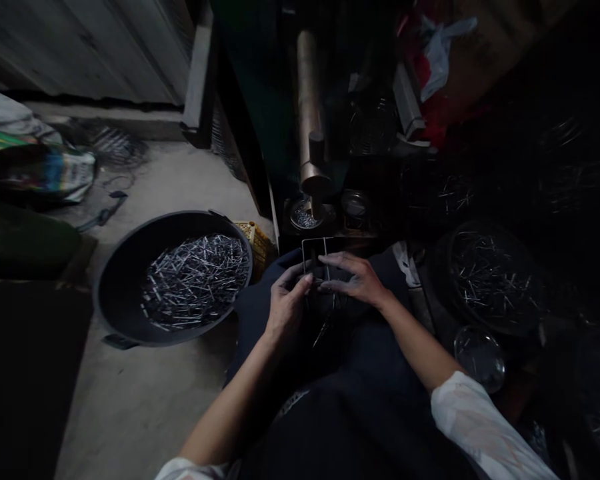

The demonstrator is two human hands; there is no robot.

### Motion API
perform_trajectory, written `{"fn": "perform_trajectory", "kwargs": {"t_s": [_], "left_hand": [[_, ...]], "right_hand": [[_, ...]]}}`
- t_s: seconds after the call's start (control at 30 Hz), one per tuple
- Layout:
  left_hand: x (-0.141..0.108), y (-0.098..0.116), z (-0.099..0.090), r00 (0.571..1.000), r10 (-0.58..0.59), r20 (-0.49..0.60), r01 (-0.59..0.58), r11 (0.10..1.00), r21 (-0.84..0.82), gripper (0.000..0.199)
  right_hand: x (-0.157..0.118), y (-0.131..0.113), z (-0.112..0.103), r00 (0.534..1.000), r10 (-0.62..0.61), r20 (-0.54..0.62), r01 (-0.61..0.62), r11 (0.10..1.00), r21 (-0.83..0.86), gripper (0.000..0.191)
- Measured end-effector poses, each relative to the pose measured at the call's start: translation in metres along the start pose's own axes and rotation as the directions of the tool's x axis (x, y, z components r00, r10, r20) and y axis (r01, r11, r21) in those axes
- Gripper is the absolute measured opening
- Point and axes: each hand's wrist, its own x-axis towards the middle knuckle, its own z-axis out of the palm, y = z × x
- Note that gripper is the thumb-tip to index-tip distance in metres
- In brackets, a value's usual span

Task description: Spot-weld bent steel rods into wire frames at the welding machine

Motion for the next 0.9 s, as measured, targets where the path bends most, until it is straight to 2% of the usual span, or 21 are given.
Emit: {"fn": "perform_trajectory", "kwargs": {"t_s": [0.23, 0.43, 0.7, 0.9], "left_hand": [[0.006, 0.006, 0.003, 1.0, 0.01, -0.017, -0.01, 0.999, -0.034, 0.05], [0.008, 0.013, 0.005, 0.999, 0.033, -0.001, -0.033, 0.998, -0.06, 0.048], [0.008, 0.022, 0.005, 0.999, 0.04, 0.005, -0.039, 0.997, -0.073, 0.051], [0.009, 0.024, 0.007, 1.0, 0.022, 0.015, -0.02, 0.993, -0.119, 0.052]], "right_hand": [[0.01, -0.001, -0.003, 1.0, 0.007, -0.014, -0.007, 1.0, 0.01, 0.057], [0.02, -0.004, -0.008, 1.0, -0.013, 0.023, 0.013, 1.0, -0.009, 0.056], [0.026, -0.008, -0.01, 0.999, 0.015, 0.028, -0.015, 1.0, 0.008, 0.055], [0.033, -0.009, -0.012, 0.999, -0.009, 0.031, 0.008, 0.999, 0.039, 0.055]]}}
